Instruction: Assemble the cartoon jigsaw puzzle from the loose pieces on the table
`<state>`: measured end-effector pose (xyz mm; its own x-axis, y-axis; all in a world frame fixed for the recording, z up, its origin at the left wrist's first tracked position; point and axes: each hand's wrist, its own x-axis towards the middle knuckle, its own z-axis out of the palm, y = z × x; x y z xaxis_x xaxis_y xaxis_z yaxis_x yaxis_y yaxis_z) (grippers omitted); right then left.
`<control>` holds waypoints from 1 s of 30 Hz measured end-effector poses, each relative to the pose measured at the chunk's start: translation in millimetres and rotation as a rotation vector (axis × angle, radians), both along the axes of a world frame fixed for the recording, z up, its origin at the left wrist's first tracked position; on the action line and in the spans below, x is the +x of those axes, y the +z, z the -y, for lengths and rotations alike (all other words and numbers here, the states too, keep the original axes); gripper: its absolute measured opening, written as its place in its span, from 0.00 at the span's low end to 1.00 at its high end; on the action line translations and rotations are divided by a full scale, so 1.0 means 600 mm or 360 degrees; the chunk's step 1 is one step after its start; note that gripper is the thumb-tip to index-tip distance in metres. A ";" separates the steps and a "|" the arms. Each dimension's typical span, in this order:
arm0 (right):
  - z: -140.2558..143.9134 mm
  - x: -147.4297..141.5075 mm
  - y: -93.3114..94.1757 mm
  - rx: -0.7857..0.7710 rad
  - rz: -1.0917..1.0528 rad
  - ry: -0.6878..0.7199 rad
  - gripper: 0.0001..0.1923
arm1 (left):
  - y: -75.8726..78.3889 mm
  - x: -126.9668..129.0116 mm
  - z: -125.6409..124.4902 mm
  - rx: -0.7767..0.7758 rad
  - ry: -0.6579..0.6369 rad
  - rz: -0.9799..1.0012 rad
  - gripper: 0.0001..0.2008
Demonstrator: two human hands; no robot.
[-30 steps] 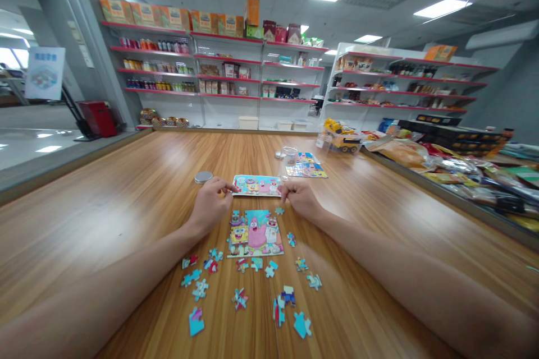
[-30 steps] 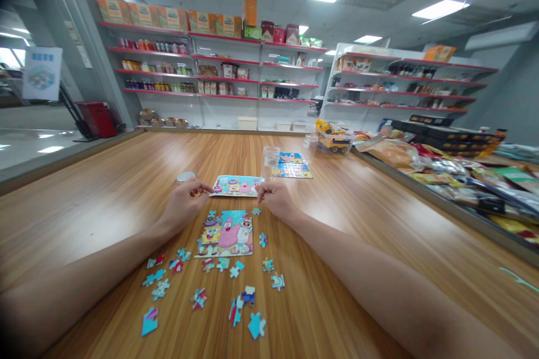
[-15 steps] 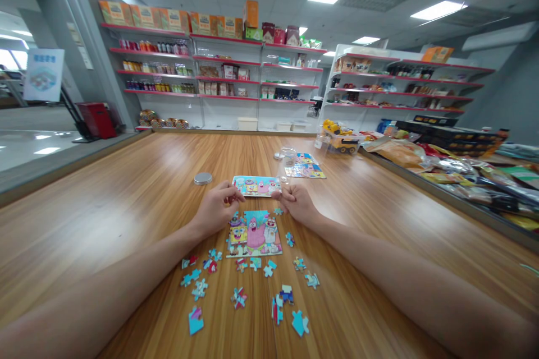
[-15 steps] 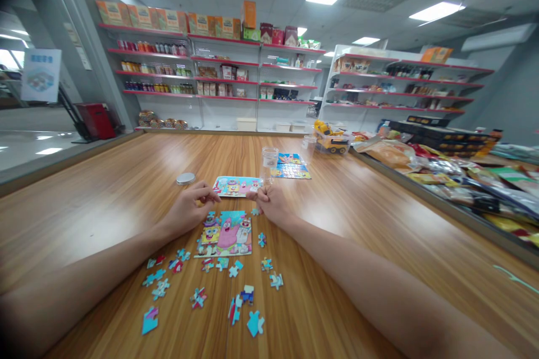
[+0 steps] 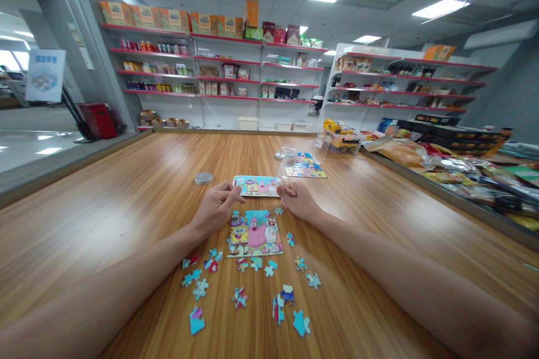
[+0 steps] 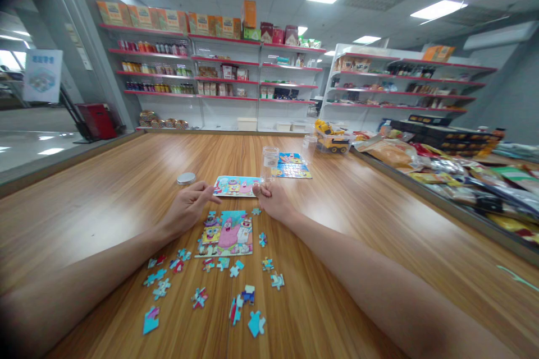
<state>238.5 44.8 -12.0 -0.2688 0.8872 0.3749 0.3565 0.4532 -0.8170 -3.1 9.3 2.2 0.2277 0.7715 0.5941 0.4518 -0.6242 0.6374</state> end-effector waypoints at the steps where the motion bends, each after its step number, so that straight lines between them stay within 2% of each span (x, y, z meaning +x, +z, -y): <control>1: -0.002 0.004 0.003 0.0008 0.0054 0.0005 0.30 | 0.001 -0.001 0.001 -0.0030 -0.0006 0.0032 0.26; 3: -0.005 0.012 0.009 0.0031 0.0203 0.0022 0.30 | 0.002 -0.003 0.003 -0.0096 0.0009 0.0072 0.28; 7: -0.008 0.020 0.010 0.0141 0.0500 0.0057 0.29 | -0.001 -0.006 0.003 -0.0175 0.0108 0.0138 0.17; 10: -0.008 0.020 0.003 0.0178 0.0508 0.0058 0.28 | -0.004 -0.006 0.001 -0.0293 0.0176 0.0236 0.12; 14: -0.009 0.020 -0.006 0.0172 0.0506 0.0028 0.28 | -0.007 -0.008 -0.007 -0.0537 0.0182 0.0286 0.12; 17: -0.009 0.021 -0.006 0.0191 0.0513 0.0016 0.28 | -0.005 -0.011 -0.012 -0.0717 0.0075 0.0240 0.12; 21: -0.007 0.020 -0.003 0.0215 0.0516 0.0030 0.27 | 0.007 -0.016 -0.012 -0.0912 -0.0192 0.0053 0.13; 25: -0.005 0.019 -0.001 0.0226 0.0500 0.0026 0.27 | 0.022 -0.029 -0.014 -0.1082 -0.0439 -0.0289 0.13; 30: -0.004 0.019 0.000 0.0208 0.0484 0.0070 0.27 | 0.051 -0.049 -0.013 -0.1180 -0.0583 -0.0785 0.10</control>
<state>250.1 47.4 -12.2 -0.4231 0.8218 0.3815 0.5529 0.5678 -0.6099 -32.3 17.1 32.7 0.6230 0.7435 -0.2429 0.6315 -0.2948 0.7172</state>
